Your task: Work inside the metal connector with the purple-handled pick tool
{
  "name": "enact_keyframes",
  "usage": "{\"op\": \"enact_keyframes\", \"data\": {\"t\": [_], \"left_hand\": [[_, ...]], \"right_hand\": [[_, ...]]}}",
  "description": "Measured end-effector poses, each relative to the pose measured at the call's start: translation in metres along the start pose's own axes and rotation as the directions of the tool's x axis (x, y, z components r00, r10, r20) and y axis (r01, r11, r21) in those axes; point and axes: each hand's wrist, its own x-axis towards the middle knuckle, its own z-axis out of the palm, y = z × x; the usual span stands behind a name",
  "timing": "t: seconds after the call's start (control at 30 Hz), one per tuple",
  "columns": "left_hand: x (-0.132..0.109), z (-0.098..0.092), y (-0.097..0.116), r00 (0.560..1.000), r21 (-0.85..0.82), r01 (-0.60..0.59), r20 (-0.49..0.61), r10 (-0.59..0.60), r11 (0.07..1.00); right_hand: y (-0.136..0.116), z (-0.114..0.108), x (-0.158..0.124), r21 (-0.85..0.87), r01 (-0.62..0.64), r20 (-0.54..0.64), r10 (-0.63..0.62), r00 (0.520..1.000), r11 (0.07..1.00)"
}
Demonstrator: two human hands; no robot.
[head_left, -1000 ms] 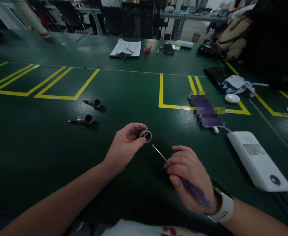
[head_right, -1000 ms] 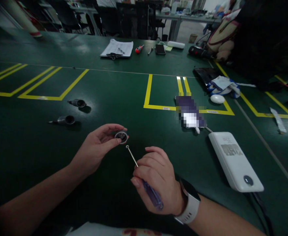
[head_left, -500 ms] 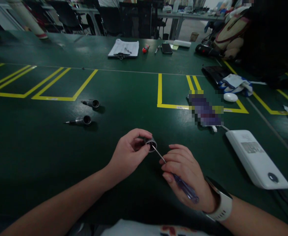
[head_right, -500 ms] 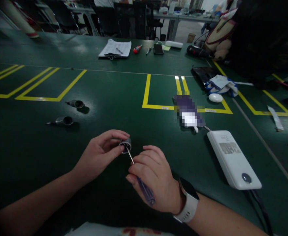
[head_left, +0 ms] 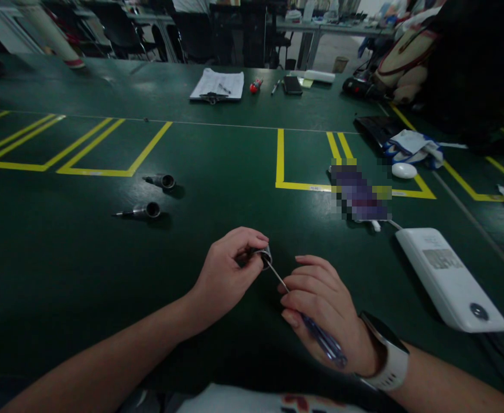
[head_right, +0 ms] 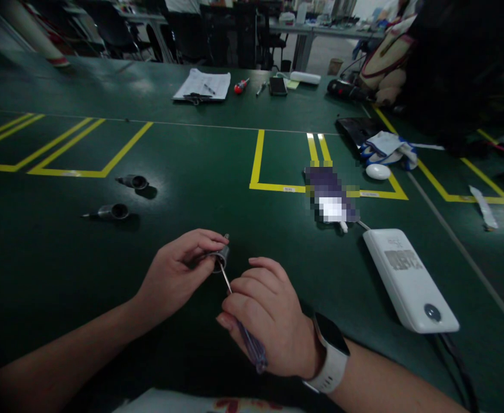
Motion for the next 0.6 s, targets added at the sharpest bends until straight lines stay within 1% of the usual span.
{"op": "enact_keyframes", "data": {"t": [0.1, 0.17, 0.23, 0.33, 0.4, 0.5, 0.53, 0.6], "left_hand": [[0.000, 0.000, 0.000, 1.000, -0.005, -0.005, 0.010, 0.005, 1.000], [0.001, 0.000, 0.002, 1.000, -0.030, 0.013, 0.011, -0.013, 0.999], [0.003, -0.002, 0.004, 0.997, -0.086, 0.078, 0.021, -0.077, 0.993], [0.010, -0.009, 0.006, 0.976, -0.181, 0.216, 0.076, -0.205, 0.960], [0.016, -0.015, 0.004, 0.967, -0.205, 0.253, 0.090, -0.239, 0.945], [0.024, -0.022, -0.008, 0.979, -0.187, 0.204, 0.062, -0.196, 0.961], [0.027, -0.024, -0.013, 0.986, -0.155, 0.166, 0.025, -0.164, 0.974], [0.032, -0.026, -0.023, 0.995, -0.039, 0.091, -0.032, -0.093, 0.995]], "right_hand": [[0.000, 0.000, 0.000, -0.009, -0.009, 0.003, 0.009, 1.000, 1.000], [0.000, -0.001, 0.001, 0.002, -0.023, 0.016, 0.023, 1.000, 1.000], [0.001, -0.002, 0.001, 0.047, -0.040, 0.016, 0.039, 0.999, 0.998], [0.003, -0.004, 0.000, 0.138, -0.065, -0.031, 0.070, 0.997, 0.988], [0.004, -0.004, -0.001, 0.179, -0.086, -0.068, 0.100, 0.993, 0.980], [0.007, -0.002, -0.002, 0.207, -0.140, -0.074, 0.158, 0.985, 0.968], [0.008, -0.001, -0.001, 0.212, -0.172, -0.064, 0.189, 0.980, 0.962], [0.009, 0.001, 0.001, 0.224, -0.248, -0.045, 0.264, 0.964, 0.943]]}}
